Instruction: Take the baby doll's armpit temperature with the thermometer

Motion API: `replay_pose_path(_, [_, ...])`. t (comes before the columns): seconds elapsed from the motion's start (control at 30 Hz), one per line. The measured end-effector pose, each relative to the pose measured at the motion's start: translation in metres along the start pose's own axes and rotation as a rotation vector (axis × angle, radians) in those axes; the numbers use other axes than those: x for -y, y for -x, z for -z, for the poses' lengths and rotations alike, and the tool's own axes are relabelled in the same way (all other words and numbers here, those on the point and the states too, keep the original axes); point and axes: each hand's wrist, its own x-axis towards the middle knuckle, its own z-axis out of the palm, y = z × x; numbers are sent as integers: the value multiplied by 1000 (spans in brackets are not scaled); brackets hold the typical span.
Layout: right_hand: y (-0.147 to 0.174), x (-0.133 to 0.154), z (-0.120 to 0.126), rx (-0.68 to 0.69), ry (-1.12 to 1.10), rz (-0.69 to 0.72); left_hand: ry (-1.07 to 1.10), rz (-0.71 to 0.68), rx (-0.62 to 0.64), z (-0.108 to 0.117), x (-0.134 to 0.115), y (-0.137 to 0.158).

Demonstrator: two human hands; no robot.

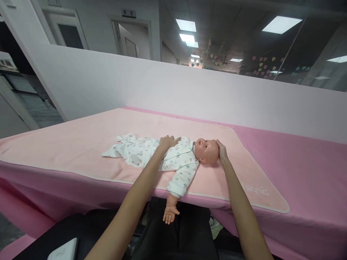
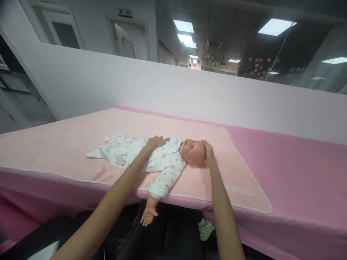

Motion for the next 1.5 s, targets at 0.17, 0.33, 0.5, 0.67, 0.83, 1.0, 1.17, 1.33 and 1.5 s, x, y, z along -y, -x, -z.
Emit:
replay_pose_path(0.17, [2, 4, 1, -1, -78, -70, 12, -6, -17, -3, 2, -2])
replay_pose_path(0.33, [4, 7, -2, -75, -76, -15, 37, 2, -22, -5, 4, -2])
replay_pose_path(0.5, [5, 4, -5, -129, 22, 100, 63, 12, 43, -3, 5, -3])
replay_pose_path(0.67, [2, 1, -2, -136, 84, 125, 70, 5, 78, -3, 6, -5])
replay_pose_path(0.83, [1, -2, -3, -154, 138, 155, 202, -46, -20, -10, 11, -10])
replay_pose_path(1.0, [0, -2, -6, -231, 154, 219, 735, -70, -159, -15, 13, -9])
replay_pose_path(1.17, [2, 1, -7, -276, 174, 202, 1287, -338, -49, -1, 4, 11])
replay_pose_path(1.33, [4, 2, -8, -291, 212, 187, 900, -708, 287, 10, -11, 30])
replay_pose_path(1.5, [6, 2, -7, -236, 235, 207, 605, -730, 134, 9, -26, 30])
